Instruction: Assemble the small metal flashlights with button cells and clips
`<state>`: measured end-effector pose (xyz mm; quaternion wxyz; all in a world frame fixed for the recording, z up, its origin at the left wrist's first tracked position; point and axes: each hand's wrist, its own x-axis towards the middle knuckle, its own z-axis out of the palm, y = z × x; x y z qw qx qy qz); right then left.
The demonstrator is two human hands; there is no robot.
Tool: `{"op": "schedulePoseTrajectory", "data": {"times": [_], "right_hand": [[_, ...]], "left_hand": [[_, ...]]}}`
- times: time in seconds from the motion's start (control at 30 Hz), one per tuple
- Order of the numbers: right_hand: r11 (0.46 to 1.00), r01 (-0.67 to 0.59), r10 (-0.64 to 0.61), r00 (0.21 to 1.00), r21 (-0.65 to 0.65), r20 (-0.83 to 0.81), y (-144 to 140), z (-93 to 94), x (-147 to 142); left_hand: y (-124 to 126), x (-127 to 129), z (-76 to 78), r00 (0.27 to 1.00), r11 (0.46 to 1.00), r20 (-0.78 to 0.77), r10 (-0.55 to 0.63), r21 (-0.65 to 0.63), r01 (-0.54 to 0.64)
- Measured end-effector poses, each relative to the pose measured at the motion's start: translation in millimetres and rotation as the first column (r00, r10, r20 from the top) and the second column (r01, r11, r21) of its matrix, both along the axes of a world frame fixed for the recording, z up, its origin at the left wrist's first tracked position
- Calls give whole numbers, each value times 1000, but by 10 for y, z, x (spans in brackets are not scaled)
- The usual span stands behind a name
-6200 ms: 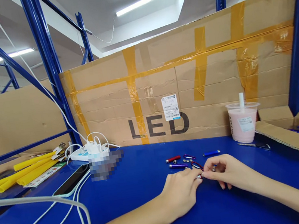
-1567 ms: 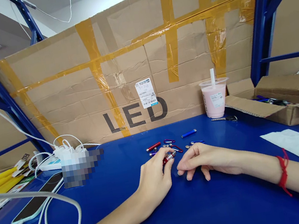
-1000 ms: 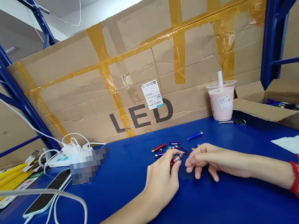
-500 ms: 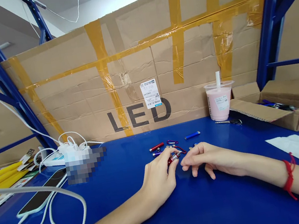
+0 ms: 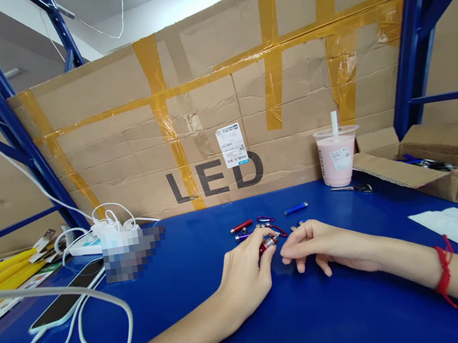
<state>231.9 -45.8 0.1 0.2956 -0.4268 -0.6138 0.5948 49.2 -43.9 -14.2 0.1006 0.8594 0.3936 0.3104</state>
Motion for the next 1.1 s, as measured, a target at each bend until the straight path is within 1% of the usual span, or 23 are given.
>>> {"op": "schedulePoseTrajectory", "data": {"times": [0.17,0.3,0.4,0.53,0.6,0.87,1.1], "right_hand": [[999,27,-27,999,-20,19,5,-7,-6],[998,35,-35,999,-49,-2,18,-21,-6],[998,-23,24,1000,-65,6,21,-22,4],[979,-163,173,982,-122,74,11,-13,21],[969,-205,219,971,-137,94,9,-9,24],[966,-194,210,974,-172,84,26,-16,29],[963,-199,217,972,-182,85,10,-20,43]], "left_hand": [[9,-2,-11,999,1000,24,-21,22,20],[12,-3,-18,999,999,31,-34,42,32],[6,-4,-14,999,999,17,-30,38,30],[2,-7,-6,1000,1000,-11,-5,28,6],[7,-7,-6,1000,999,-17,-3,34,3],[5,-4,-12,999,1000,-45,0,13,0],[22,-18,-38,999,999,-29,-24,45,25]]}}
